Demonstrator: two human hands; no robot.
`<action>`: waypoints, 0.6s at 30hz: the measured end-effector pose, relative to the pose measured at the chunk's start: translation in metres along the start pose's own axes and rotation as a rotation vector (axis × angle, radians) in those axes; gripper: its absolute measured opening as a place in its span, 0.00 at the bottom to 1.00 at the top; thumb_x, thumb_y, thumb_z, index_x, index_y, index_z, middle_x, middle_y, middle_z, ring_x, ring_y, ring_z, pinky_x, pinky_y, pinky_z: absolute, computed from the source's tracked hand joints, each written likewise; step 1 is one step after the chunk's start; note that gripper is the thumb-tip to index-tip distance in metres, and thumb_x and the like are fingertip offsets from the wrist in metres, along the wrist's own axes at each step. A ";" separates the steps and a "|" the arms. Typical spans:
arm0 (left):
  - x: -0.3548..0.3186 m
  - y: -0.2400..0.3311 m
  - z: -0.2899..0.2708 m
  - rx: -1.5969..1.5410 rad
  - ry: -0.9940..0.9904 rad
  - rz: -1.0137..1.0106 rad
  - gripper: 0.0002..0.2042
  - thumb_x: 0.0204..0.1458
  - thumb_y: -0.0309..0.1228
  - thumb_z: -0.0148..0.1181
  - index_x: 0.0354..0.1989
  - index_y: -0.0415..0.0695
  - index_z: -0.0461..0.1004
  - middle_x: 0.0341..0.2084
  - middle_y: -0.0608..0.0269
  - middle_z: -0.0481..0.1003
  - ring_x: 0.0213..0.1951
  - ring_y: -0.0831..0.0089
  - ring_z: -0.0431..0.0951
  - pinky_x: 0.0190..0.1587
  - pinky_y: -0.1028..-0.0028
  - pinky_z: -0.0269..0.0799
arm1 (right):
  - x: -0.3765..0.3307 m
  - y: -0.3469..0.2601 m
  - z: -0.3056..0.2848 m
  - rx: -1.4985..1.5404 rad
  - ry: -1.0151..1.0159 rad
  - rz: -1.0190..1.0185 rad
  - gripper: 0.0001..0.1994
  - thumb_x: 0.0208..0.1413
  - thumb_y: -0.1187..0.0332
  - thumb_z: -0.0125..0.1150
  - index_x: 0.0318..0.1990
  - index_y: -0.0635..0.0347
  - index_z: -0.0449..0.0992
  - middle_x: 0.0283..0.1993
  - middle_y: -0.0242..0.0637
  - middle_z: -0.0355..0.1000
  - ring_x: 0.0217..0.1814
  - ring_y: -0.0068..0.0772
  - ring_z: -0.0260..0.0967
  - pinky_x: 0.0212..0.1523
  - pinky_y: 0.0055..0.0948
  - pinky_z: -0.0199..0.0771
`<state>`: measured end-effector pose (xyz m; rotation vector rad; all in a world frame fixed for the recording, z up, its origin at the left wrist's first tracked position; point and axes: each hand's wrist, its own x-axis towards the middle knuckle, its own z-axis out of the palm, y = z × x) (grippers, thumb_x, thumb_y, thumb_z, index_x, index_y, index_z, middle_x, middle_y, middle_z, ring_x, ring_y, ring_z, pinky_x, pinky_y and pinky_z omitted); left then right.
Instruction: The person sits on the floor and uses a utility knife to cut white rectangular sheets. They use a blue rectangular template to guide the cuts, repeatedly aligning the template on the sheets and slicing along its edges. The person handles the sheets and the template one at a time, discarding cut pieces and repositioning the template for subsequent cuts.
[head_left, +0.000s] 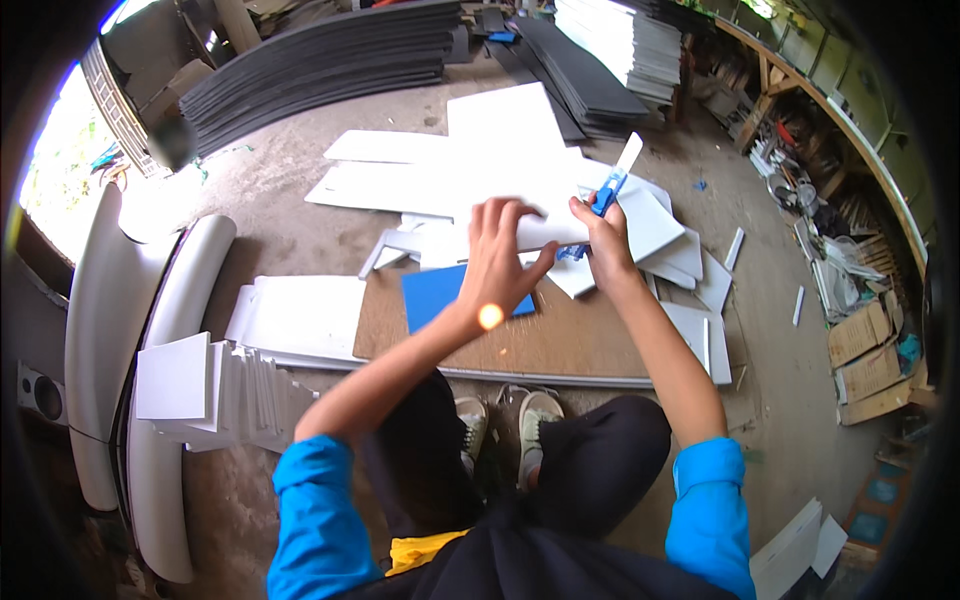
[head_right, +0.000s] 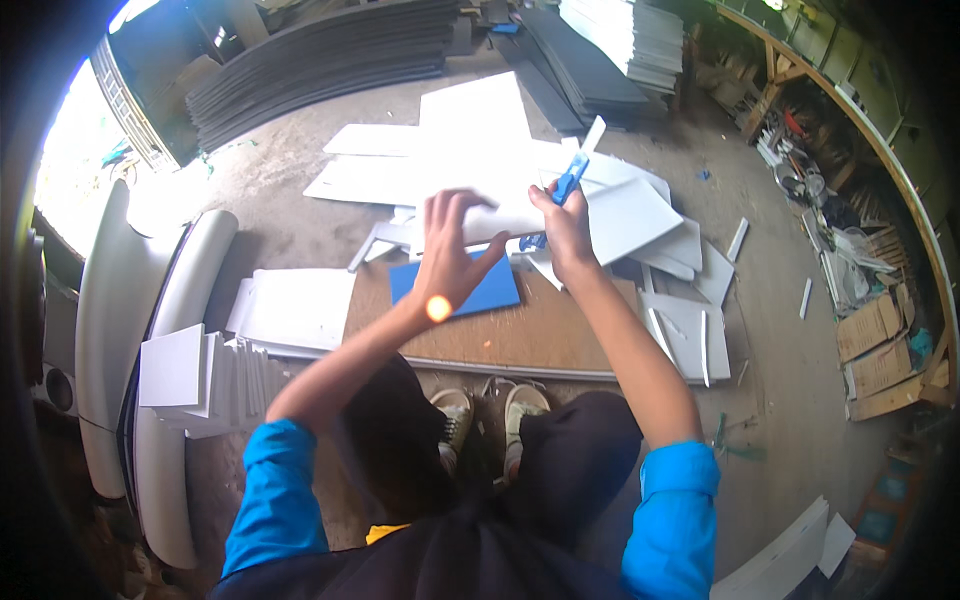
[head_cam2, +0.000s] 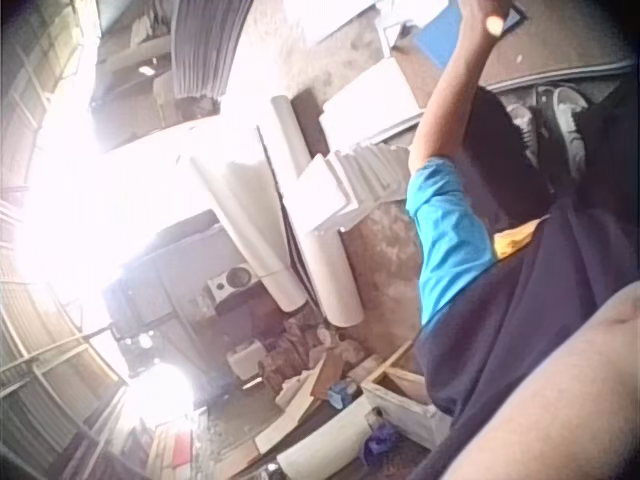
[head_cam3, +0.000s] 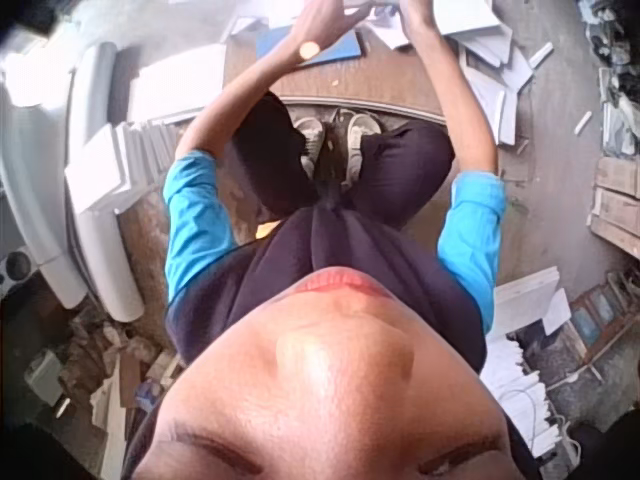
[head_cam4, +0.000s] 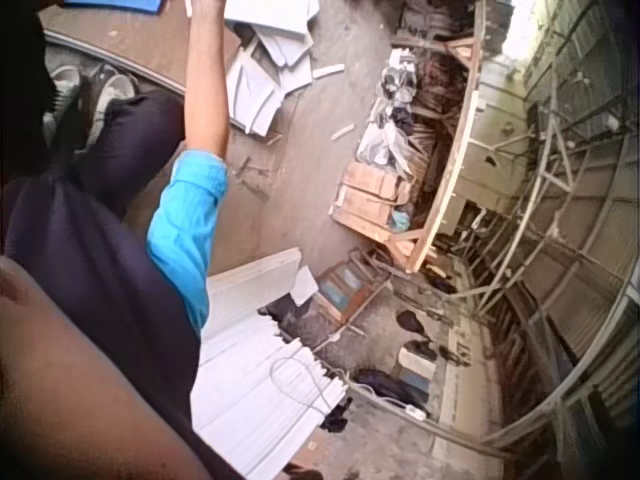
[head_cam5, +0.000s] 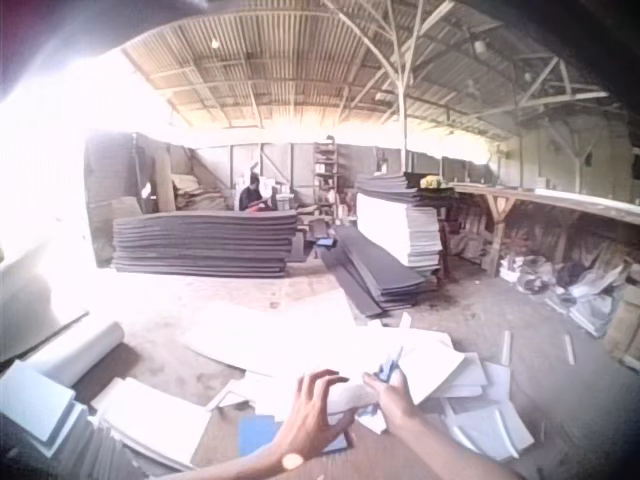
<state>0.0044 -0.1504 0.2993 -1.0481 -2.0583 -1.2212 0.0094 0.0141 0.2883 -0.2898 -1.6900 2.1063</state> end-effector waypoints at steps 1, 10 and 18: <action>-0.008 0.003 -0.009 0.095 0.024 -0.093 0.17 0.38 0.31 0.62 0.34 0.40 0.63 0.37 0.54 0.65 0.41 0.61 0.64 0.42 0.68 0.61 | -0.004 -0.007 0.011 0.053 0.048 -0.031 0.11 0.48 0.72 0.58 0.33 0.54 0.60 0.33 0.31 0.62 0.37 0.19 0.60 0.40 0.22 0.62; -0.002 -0.049 0.013 -1.090 -0.054 -0.782 0.24 0.47 0.43 0.58 0.44 0.38 0.60 0.38 0.59 0.64 0.38 0.74 0.67 0.37 0.74 0.66 | -0.013 -0.020 0.043 0.164 0.021 -0.067 0.10 0.51 0.69 0.56 0.31 0.53 0.58 0.29 0.26 0.57 0.34 0.16 0.55 0.39 0.19 0.56; 0.004 -0.065 0.035 -1.484 0.049 -0.940 0.25 0.48 0.39 0.58 0.49 0.37 0.59 0.44 0.57 0.64 0.47 0.67 0.68 0.52 0.67 0.65 | 0.015 0.010 0.017 -0.240 0.063 -0.025 0.11 0.57 0.59 0.47 0.39 0.56 0.64 0.37 0.28 0.65 0.38 0.16 0.61 0.36 0.19 0.61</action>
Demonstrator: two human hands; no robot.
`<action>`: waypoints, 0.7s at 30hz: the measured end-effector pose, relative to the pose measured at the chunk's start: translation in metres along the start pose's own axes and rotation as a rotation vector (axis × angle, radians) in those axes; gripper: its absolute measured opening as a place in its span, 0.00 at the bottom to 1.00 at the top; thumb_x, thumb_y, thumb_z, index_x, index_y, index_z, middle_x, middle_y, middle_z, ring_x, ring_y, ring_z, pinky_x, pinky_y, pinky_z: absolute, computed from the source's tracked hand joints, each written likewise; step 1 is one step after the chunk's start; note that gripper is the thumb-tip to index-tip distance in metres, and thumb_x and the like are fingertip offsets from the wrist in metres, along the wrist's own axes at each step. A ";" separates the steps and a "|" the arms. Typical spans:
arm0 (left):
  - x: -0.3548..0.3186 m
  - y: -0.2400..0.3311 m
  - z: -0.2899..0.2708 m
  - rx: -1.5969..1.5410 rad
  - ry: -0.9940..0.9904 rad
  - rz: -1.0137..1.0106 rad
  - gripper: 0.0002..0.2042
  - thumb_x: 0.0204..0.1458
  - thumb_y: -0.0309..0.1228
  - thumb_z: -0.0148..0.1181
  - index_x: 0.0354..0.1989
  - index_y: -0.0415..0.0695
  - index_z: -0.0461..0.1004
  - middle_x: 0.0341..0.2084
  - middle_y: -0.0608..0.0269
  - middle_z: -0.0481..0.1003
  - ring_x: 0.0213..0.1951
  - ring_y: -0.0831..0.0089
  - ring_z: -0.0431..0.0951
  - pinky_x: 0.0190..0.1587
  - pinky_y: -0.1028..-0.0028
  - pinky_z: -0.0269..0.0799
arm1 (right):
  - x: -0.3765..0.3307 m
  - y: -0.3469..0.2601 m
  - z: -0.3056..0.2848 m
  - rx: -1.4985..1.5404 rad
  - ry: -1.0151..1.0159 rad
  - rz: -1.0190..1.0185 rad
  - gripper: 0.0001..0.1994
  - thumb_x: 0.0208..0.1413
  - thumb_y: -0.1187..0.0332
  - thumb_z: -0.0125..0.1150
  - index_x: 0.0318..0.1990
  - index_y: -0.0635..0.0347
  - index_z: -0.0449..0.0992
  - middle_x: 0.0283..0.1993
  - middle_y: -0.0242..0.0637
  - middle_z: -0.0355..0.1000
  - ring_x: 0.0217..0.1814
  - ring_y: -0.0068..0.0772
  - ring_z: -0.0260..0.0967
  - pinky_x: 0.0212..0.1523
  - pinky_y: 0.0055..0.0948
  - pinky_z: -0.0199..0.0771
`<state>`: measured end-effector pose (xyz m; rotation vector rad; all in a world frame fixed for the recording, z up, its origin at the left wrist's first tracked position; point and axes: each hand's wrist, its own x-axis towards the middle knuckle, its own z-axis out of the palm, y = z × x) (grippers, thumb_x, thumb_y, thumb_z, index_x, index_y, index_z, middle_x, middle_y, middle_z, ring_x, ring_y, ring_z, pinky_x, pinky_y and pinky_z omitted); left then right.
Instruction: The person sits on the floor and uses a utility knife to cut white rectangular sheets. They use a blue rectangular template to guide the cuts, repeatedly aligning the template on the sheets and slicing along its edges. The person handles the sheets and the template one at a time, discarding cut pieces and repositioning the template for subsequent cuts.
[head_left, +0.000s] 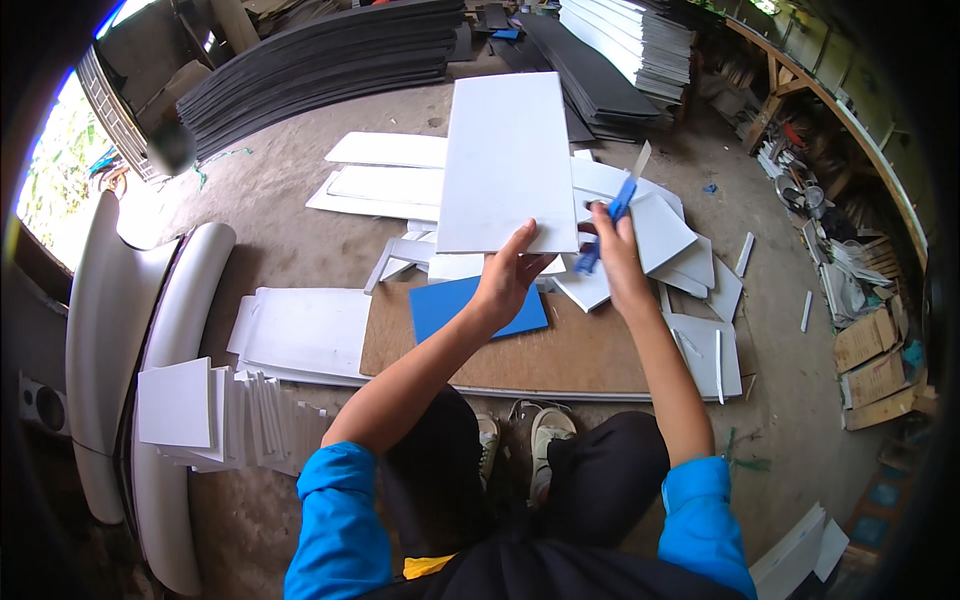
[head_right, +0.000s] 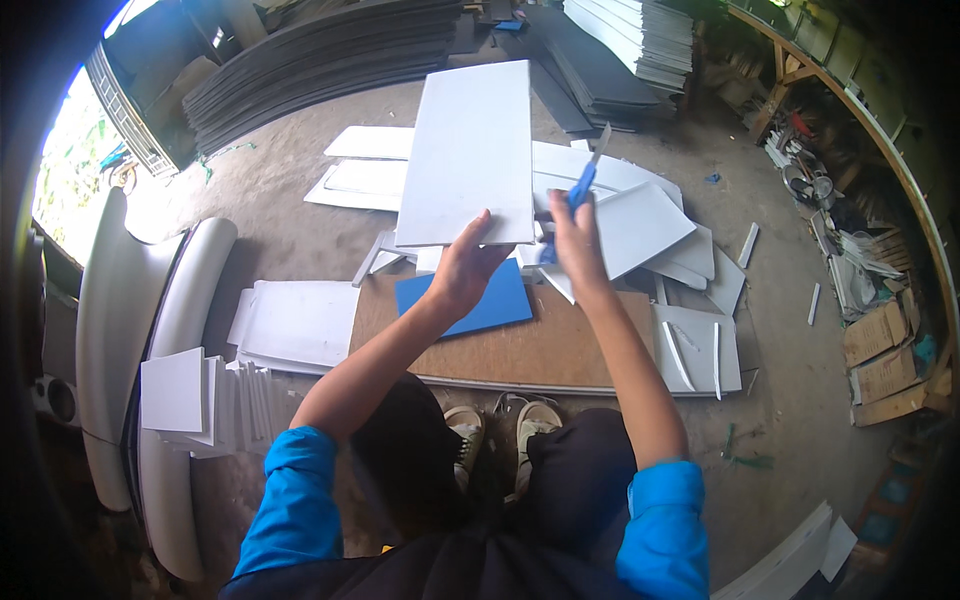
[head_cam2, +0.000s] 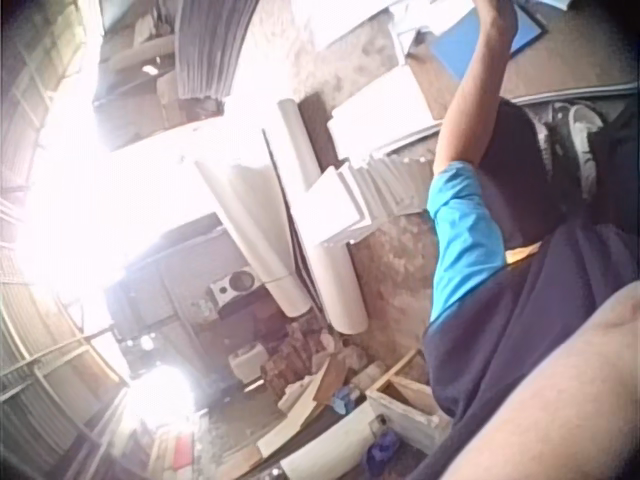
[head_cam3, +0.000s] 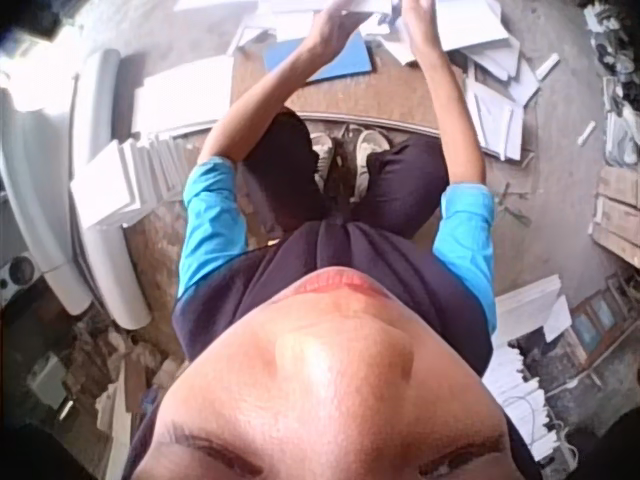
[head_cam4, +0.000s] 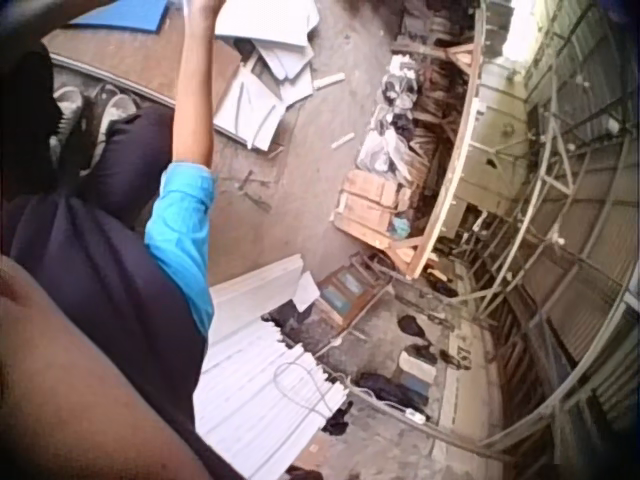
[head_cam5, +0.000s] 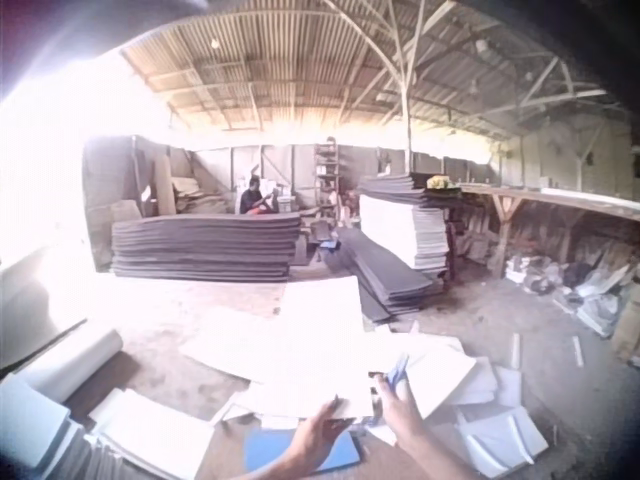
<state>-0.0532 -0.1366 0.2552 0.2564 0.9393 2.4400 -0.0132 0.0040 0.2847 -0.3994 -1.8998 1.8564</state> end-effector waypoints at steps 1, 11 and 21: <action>0.002 0.002 0.000 -0.034 -0.003 -0.004 0.25 0.48 0.39 0.58 0.49 0.36 0.59 0.44 0.57 0.64 0.48 0.67 0.68 0.52 0.67 0.65 | 0.004 0.003 -0.008 -0.056 0.031 -0.024 0.11 0.58 0.58 0.46 0.38 0.56 0.63 0.32 0.29 0.65 0.29 0.15 0.62 0.25 0.18 0.60; -0.003 0.022 0.006 -0.120 0.007 0.014 0.16 0.51 0.35 0.54 0.41 0.37 0.61 0.43 0.57 0.64 0.52 0.70 0.63 0.62 0.74 0.51 | -0.008 -0.002 -0.011 -0.384 -0.135 -0.187 0.15 0.60 0.57 0.41 0.30 0.60 0.63 0.13 0.21 0.47 0.13 0.12 0.43 0.13 0.16 0.42; -0.003 0.024 0.010 -0.151 0.043 0.021 0.15 0.50 0.34 0.55 0.39 0.37 0.63 0.41 0.56 0.64 0.49 0.69 0.65 0.61 0.71 0.53 | -0.013 -0.007 -0.008 -0.181 -0.199 -0.091 0.17 0.59 0.53 0.43 0.27 0.58 0.63 0.17 0.25 0.55 0.17 0.16 0.53 0.17 0.18 0.53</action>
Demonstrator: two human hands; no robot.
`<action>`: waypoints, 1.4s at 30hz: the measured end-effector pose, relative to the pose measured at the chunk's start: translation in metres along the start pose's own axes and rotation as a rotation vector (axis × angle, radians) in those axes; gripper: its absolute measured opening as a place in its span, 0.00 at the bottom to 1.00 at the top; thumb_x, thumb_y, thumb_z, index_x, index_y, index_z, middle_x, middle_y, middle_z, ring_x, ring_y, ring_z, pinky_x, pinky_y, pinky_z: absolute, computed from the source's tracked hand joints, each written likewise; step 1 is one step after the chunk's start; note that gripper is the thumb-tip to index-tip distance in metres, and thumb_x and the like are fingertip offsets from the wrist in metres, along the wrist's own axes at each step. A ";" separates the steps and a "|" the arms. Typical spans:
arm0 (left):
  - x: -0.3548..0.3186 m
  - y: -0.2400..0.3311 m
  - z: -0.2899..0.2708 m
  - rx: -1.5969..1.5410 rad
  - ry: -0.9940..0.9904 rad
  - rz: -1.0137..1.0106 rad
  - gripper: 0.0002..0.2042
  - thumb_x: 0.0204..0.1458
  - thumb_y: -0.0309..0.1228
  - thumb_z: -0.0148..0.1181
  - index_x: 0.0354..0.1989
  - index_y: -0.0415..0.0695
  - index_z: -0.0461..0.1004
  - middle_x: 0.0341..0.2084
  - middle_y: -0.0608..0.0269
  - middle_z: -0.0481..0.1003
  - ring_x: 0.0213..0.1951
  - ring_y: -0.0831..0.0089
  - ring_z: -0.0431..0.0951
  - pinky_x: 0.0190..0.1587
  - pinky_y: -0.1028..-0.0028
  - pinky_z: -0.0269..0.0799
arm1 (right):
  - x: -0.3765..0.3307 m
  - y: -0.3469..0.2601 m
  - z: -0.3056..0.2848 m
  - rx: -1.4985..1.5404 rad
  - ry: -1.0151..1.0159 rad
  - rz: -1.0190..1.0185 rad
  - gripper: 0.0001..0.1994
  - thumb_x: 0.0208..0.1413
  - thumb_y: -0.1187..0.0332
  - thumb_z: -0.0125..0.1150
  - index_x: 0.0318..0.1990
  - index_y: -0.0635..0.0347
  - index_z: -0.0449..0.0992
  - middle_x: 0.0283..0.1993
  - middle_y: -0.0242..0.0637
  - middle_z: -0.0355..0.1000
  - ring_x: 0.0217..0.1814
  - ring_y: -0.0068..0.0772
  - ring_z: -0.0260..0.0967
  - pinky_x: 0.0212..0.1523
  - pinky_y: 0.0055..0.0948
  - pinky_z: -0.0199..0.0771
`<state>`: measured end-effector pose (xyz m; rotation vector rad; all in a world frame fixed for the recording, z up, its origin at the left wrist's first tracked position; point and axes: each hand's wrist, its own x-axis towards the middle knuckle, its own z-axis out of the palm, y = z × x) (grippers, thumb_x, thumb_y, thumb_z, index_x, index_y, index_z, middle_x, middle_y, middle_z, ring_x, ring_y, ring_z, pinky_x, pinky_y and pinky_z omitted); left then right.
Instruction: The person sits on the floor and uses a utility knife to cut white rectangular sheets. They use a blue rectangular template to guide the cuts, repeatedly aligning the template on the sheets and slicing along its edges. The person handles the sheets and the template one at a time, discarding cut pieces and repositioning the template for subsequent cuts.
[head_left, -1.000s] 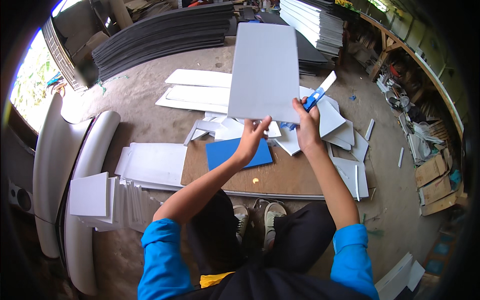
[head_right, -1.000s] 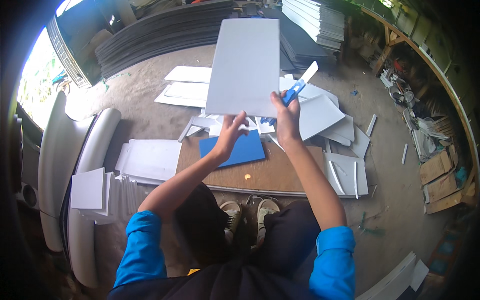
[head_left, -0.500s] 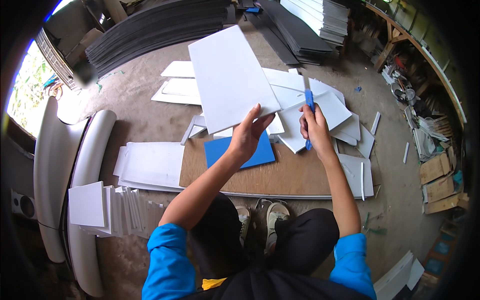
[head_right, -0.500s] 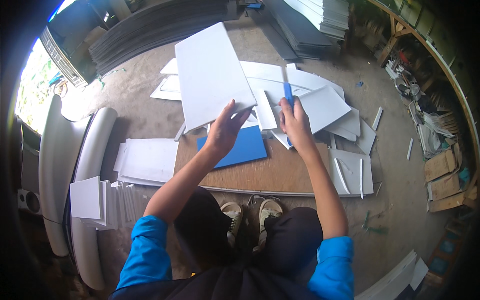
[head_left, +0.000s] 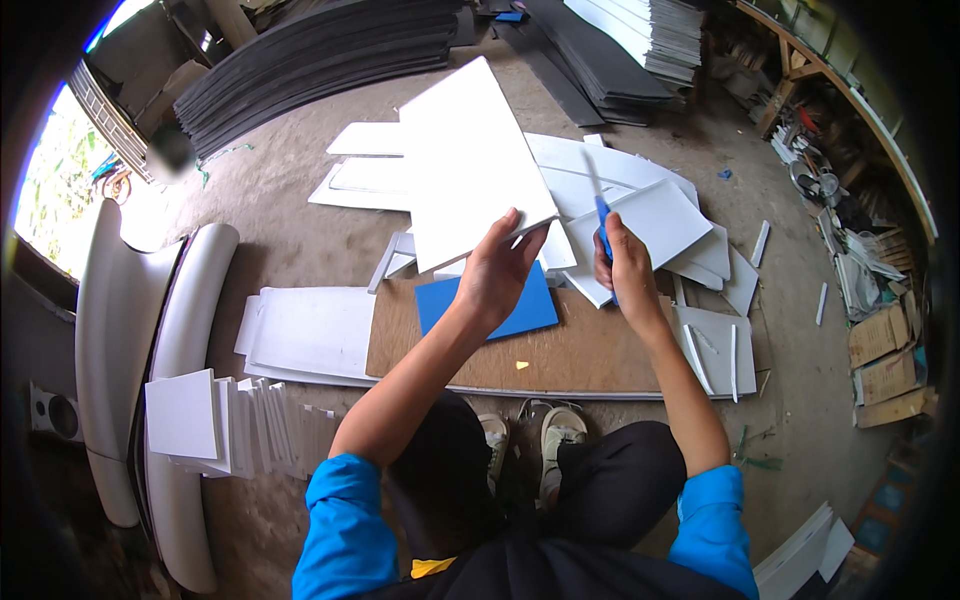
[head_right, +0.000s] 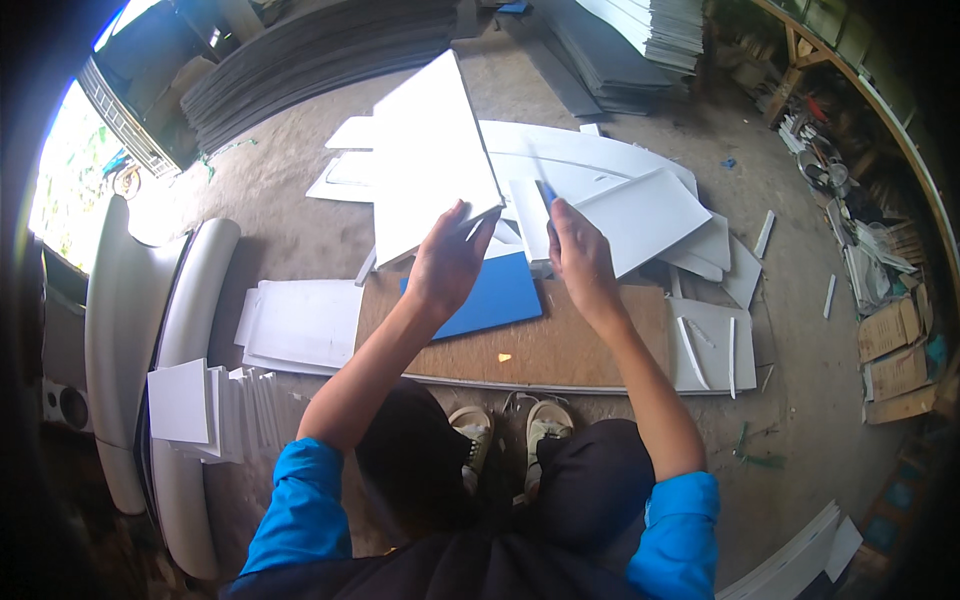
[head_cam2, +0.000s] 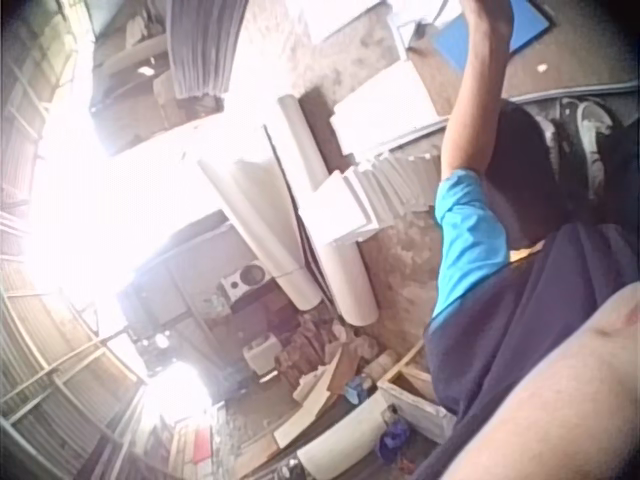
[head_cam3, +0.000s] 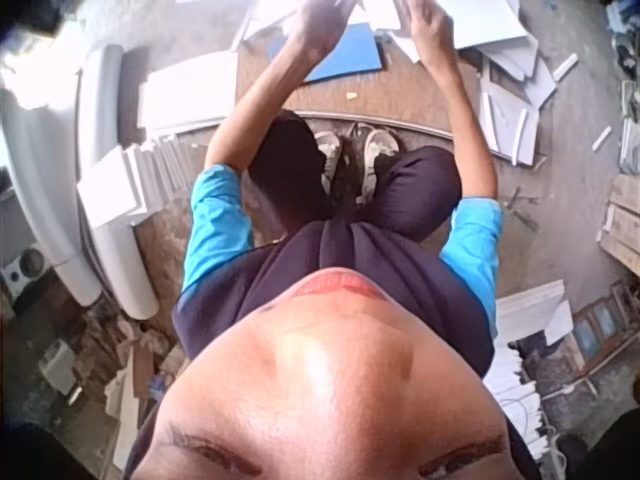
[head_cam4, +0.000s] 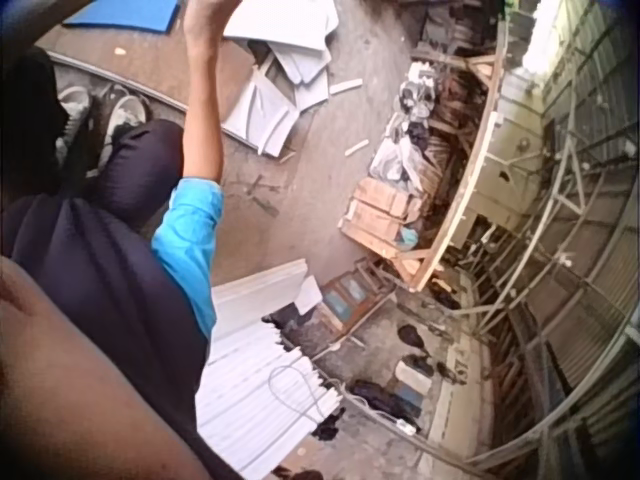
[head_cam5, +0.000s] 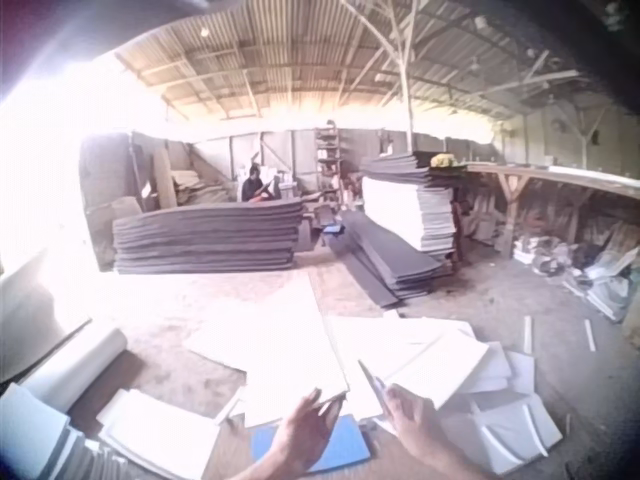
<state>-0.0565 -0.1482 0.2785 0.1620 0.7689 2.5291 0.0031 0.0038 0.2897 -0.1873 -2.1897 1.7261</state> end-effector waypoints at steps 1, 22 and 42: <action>0.000 0.000 0.000 0.027 -0.004 -0.012 0.15 0.50 0.34 0.55 0.40 0.37 0.63 0.42 0.56 0.64 0.50 0.68 0.65 0.61 0.70 0.53 | 0.002 0.001 0.001 0.151 -0.001 0.047 0.17 0.58 0.53 0.43 0.28 0.57 0.62 0.18 0.26 0.57 0.18 0.17 0.56 0.17 0.19 0.55; 0.002 -0.009 -0.013 0.414 -0.136 -0.025 0.25 0.49 0.32 0.57 0.52 0.35 0.54 0.46 0.53 0.62 0.50 0.64 0.65 0.55 0.63 0.63 | 0.017 0.024 -0.003 0.450 0.041 0.022 0.13 0.48 0.70 0.59 0.31 0.55 0.56 0.33 0.36 0.65 0.33 0.25 0.68 0.37 0.22 0.69; -0.036 -0.252 -0.185 0.127 0.596 -0.291 0.28 0.43 0.29 0.63 0.51 0.38 0.55 0.48 0.54 0.62 0.49 0.63 0.67 0.50 0.69 0.69 | -0.142 0.250 -0.094 -0.196 0.196 0.801 0.25 0.52 0.45 0.47 0.17 0.59 0.69 0.10 0.30 0.60 0.10 0.22 0.58 0.14 0.25 0.55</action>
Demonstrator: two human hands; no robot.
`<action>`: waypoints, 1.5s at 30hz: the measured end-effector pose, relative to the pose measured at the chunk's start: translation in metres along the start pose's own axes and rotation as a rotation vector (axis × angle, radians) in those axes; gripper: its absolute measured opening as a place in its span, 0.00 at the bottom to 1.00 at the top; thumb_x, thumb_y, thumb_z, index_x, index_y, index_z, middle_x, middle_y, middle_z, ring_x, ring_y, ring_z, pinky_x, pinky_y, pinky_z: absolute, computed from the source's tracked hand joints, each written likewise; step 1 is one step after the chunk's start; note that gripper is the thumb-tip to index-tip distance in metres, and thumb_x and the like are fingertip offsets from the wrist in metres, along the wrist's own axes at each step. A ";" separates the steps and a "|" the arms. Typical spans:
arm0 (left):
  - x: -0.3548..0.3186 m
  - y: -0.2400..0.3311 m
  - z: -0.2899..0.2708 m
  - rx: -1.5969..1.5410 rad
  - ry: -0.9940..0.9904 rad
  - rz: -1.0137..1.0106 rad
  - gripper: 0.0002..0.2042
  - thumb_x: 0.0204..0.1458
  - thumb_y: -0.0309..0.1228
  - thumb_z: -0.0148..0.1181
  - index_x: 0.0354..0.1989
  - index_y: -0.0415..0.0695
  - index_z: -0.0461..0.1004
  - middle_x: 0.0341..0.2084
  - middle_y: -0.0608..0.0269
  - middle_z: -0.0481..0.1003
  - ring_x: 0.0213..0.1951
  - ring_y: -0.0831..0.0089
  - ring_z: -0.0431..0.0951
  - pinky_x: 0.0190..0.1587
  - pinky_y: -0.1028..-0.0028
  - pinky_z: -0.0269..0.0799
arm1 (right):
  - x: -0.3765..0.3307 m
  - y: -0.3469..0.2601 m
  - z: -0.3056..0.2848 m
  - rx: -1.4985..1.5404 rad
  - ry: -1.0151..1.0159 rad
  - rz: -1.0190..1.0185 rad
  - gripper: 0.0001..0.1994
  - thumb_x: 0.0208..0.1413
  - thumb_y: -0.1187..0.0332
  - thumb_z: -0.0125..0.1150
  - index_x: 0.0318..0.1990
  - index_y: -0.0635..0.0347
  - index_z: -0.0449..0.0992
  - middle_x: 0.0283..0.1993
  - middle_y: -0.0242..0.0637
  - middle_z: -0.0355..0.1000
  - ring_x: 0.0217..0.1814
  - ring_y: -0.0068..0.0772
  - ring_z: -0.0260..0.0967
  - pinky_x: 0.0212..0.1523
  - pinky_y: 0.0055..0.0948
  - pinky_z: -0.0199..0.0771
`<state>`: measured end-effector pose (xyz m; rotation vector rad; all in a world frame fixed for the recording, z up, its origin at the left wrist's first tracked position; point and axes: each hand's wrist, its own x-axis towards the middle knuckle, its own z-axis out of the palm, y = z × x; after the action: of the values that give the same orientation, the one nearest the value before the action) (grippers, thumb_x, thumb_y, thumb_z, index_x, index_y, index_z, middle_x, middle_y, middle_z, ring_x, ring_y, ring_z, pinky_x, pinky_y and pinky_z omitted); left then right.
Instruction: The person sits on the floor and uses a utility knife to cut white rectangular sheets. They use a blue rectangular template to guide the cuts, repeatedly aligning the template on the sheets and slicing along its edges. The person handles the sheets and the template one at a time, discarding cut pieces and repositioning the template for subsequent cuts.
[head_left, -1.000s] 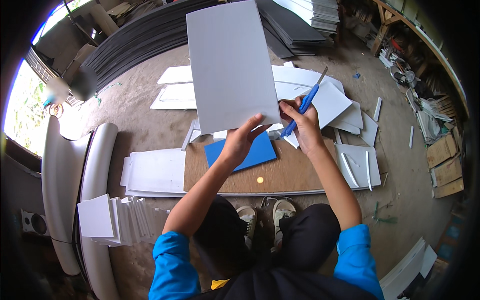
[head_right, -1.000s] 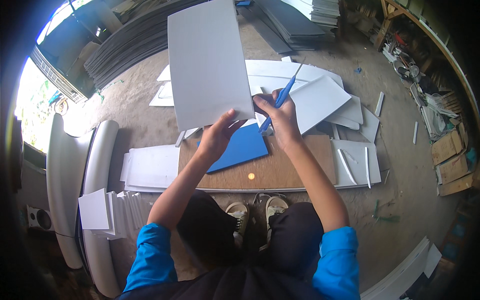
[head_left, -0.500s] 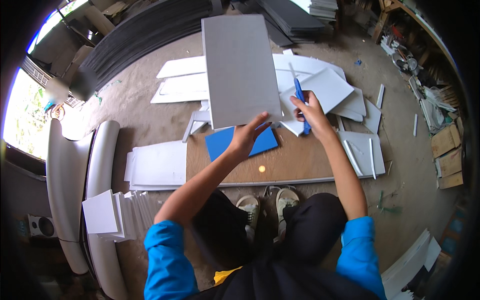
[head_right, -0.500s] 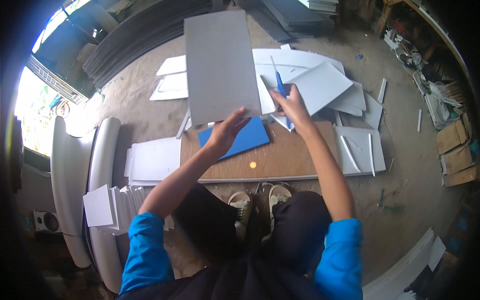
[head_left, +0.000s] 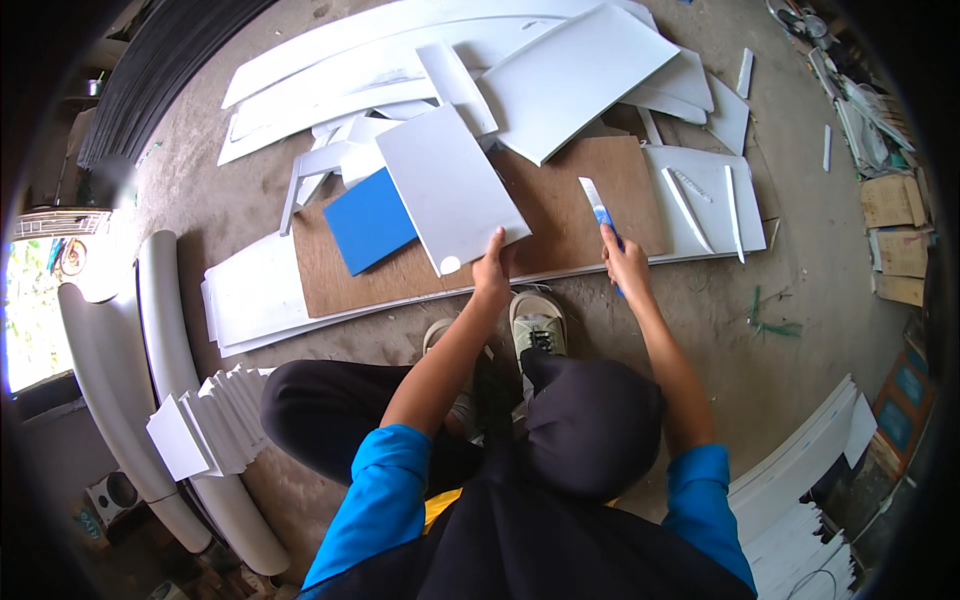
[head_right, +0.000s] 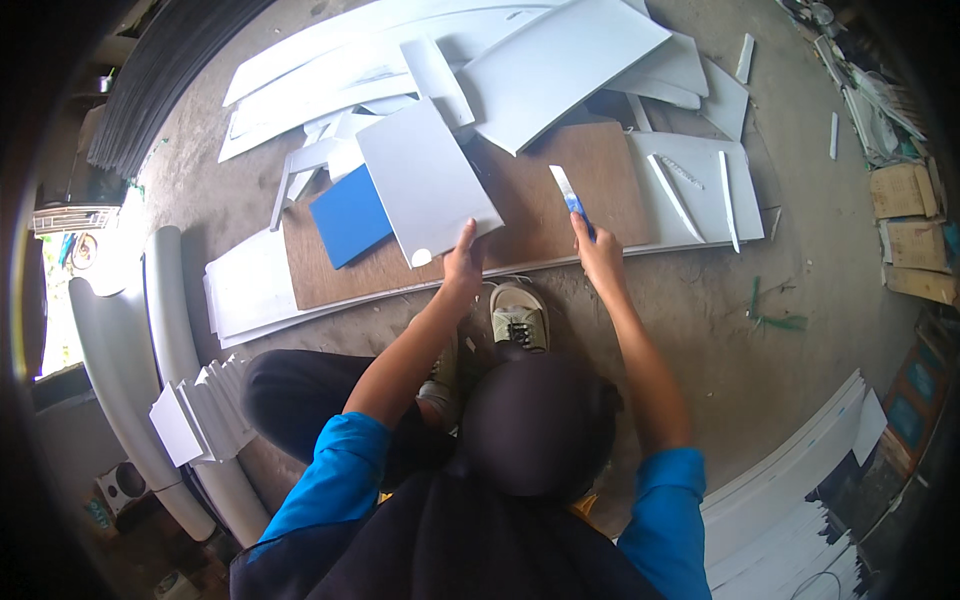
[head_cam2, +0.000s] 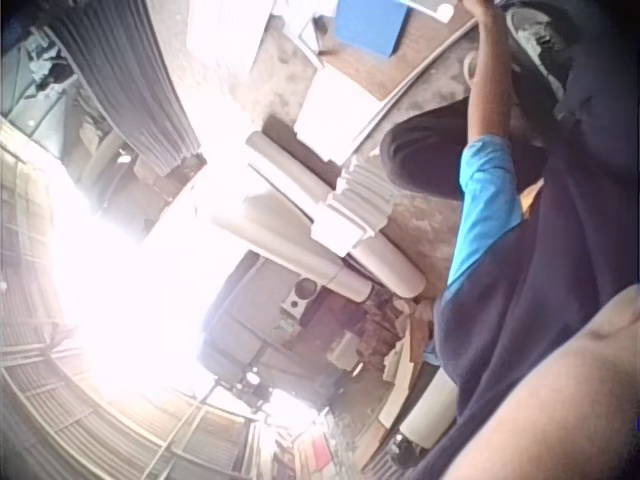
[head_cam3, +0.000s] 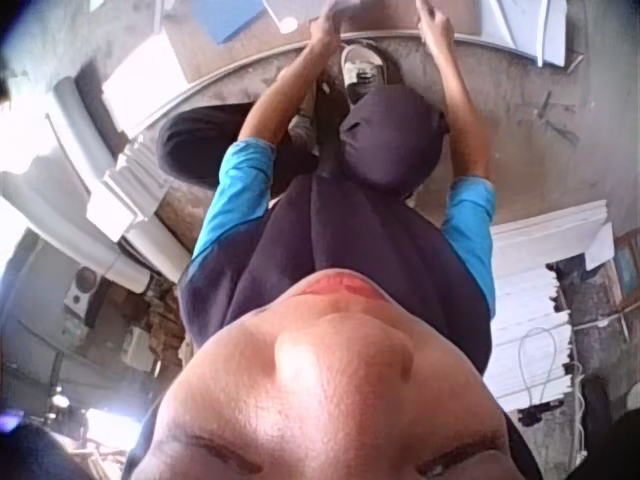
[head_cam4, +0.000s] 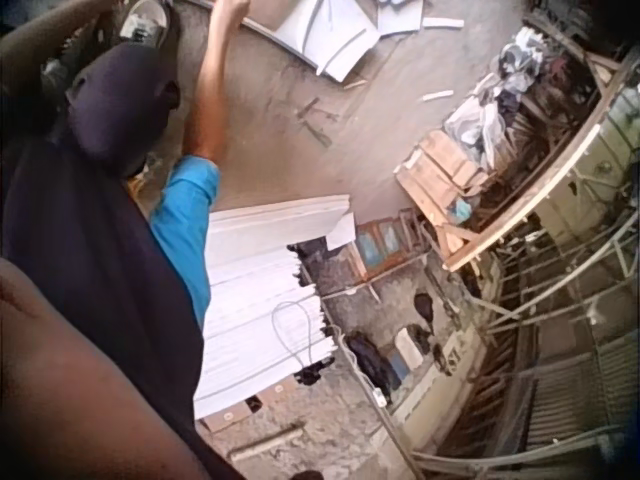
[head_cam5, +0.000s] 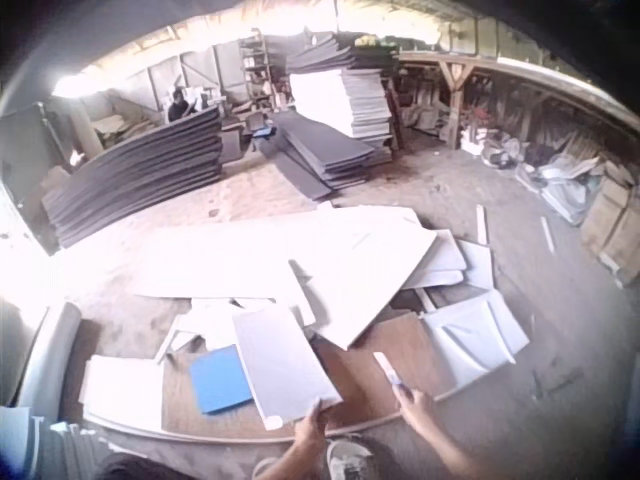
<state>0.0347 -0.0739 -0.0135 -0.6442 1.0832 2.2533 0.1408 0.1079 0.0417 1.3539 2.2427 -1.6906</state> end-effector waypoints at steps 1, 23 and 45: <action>0.000 -0.001 0.001 0.052 0.034 0.015 0.26 0.45 0.33 0.62 0.48 0.34 0.59 0.47 0.53 0.63 0.48 0.62 0.67 0.49 0.69 0.69 | 0.004 0.008 0.003 -0.040 0.003 -0.003 0.26 0.52 0.45 0.47 0.17 0.60 0.69 0.10 0.31 0.60 0.11 0.24 0.59 0.15 0.26 0.56; 0.024 0.059 0.006 2.096 -0.472 1.030 0.45 0.32 0.37 0.66 0.62 0.52 0.47 0.63 0.66 0.45 0.63 0.48 0.40 0.60 0.45 0.39 | -0.005 0.028 0.061 -0.175 -0.022 -0.468 0.12 0.54 0.66 0.47 0.37 0.69 0.62 0.24 0.57 0.68 0.29 0.55 0.69 0.27 0.45 0.66; 0.023 0.019 0.021 1.938 -0.364 1.032 0.32 0.41 0.39 0.58 0.59 0.52 0.56 0.57 0.72 0.56 0.59 0.68 0.52 0.61 0.56 0.42 | -0.011 -0.022 0.060 -0.797 -0.023 -0.527 0.12 0.57 0.67 0.44 0.40 0.69 0.62 0.15 0.44 0.68 0.17 0.42 0.70 0.14 0.34 0.68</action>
<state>0.0012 -0.0605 -0.0055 1.2430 2.7695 0.6386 0.1065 0.0531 0.0388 0.5869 2.9177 -0.6508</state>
